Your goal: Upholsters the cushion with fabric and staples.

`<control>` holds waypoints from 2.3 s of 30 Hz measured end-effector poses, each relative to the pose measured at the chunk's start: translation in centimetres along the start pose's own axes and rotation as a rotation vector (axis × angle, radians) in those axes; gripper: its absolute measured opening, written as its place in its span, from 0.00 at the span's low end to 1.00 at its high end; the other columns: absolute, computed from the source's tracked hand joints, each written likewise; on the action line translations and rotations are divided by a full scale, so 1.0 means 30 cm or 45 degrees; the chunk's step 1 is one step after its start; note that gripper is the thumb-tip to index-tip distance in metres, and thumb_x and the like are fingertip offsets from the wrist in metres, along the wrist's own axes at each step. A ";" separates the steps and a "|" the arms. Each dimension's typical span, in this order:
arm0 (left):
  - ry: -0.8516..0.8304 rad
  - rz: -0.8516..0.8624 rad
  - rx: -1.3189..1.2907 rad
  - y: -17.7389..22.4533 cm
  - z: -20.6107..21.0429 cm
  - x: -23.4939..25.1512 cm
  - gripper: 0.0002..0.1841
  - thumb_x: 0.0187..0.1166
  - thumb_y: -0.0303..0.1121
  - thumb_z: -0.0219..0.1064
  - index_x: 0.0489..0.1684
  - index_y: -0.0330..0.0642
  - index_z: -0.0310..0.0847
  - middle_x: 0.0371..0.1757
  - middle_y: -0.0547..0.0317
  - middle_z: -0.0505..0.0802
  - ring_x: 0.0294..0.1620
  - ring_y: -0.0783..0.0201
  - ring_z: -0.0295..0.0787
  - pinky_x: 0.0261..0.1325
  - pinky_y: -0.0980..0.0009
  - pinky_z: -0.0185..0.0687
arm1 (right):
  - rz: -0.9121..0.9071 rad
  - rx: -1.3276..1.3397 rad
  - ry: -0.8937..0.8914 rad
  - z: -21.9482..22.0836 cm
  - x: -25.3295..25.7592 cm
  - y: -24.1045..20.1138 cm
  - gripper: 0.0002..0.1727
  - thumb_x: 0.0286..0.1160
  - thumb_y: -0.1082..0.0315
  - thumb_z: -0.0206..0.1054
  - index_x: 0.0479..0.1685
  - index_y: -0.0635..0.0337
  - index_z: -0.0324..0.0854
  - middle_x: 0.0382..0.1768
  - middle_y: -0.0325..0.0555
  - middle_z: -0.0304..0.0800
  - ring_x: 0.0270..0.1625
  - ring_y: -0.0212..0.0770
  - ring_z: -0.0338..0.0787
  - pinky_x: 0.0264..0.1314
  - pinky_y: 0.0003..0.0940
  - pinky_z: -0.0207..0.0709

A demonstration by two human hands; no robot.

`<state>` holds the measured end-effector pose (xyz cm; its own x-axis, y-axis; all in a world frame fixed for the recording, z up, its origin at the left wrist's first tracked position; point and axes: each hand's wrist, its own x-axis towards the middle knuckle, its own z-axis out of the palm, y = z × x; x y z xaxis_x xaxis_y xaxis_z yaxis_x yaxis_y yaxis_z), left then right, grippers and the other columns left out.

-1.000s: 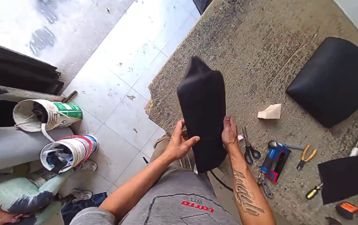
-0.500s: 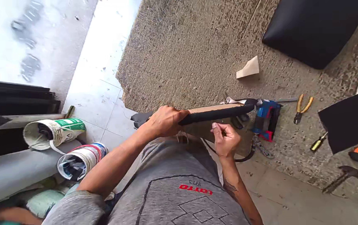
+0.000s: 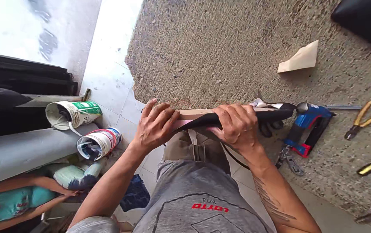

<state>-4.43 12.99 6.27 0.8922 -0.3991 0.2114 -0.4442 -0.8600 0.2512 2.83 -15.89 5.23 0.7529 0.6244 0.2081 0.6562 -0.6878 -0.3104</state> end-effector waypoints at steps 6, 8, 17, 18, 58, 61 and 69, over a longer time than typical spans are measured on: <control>-0.001 0.099 0.042 -0.004 0.030 0.096 0.27 0.81 0.53 0.69 0.63 0.37 0.84 0.52 0.44 0.94 0.53 0.47 0.91 0.61 0.51 0.80 | -0.047 -0.154 0.030 0.057 0.072 -0.035 0.40 0.65 0.29 0.70 0.66 0.53 0.87 0.52 0.49 0.96 0.48 0.50 0.92 0.45 0.48 0.76; 0.015 0.112 0.069 -0.014 0.035 0.102 0.28 0.83 0.53 0.66 0.64 0.35 0.84 0.51 0.44 0.94 0.50 0.47 0.90 0.59 0.51 0.80 | -0.050 -0.203 0.045 0.067 0.086 -0.025 0.42 0.64 0.27 0.68 0.66 0.53 0.87 0.53 0.48 0.96 0.44 0.49 0.90 0.41 0.47 0.73; 0.104 0.304 0.217 -0.052 0.048 0.084 0.33 0.87 0.47 0.64 0.87 0.41 0.60 0.54 0.36 0.89 0.49 0.41 0.86 0.59 0.47 0.74 | -0.229 -0.384 0.168 0.104 0.066 0.008 0.46 0.65 0.29 0.71 0.72 0.59 0.79 0.52 0.56 0.90 0.49 0.52 0.85 0.56 0.49 0.70; 0.122 0.313 0.236 -0.055 0.054 0.088 0.34 0.87 0.47 0.63 0.86 0.37 0.60 0.54 0.34 0.89 0.46 0.41 0.87 0.56 0.48 0.77 | -0.240 -0.396 0.193 0.112 0.070 0.010 0.48 0.64 0.27 0.70 0.73 0.59 0.79 0.54 0.56 0.90 0.49 0.52 0.85 0.56 0.48 0.70; 0.399 -0.035 -0.177 0.049 0.067 0.049 0.17 0.80 0.48 0.71 0.34 0.43 0.94 0.32 0.55 0.98 0.29 0.63 0.89 0.33 0.67 0.76 | -0.030 0.137 0.723 0.186 -0.038 -0.069 0.24 0.68 0.41 0.77 0.48 0.51 0.95 0.42 0.42 0.98 0.42 0.37 0.88 0.59 0.39 0.71; 0.396 -0.114 -0.201 0.067 0.074 0.047 0.15 0.80 0.48 0.70 0.35 0.47 0.95 0.33 0.59 0.98 0.31 0.65 0.89 0.34 0.68 0.76 | 0.075 0.169 0.600 0.153 -0.023 -0.096 0.22 0.71 0.41 0.74 0.52 0.45 0.96 0.43 0.38 0.99 0.42 0.35 0.91 0.57 0.41 0.73; 0.414 -0.049 -0.161 0.125 0.116 -0.004 0.13 0.86 0.42 0.63 0.51 0.52 0.96 0.49 0.62 1.00 0.43 0.63 0.98 0.43 0.65 0.89 | 0.013 0.272 0.092 0.035 -0.006 -0.089 0.18 0.74 0.38 0.68 0.52 0.30 0.96 0.26 0.33 0.84 0.31 0.35 0.82 0.38 0.39 0.73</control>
<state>-5.92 8.69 3.90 0.8448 -0.2275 0.4844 -0.4357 -0.8179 0.3757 0.89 -13.77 5.05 0.7659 0.5847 0.2674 0.6289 -0.5951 -0.5003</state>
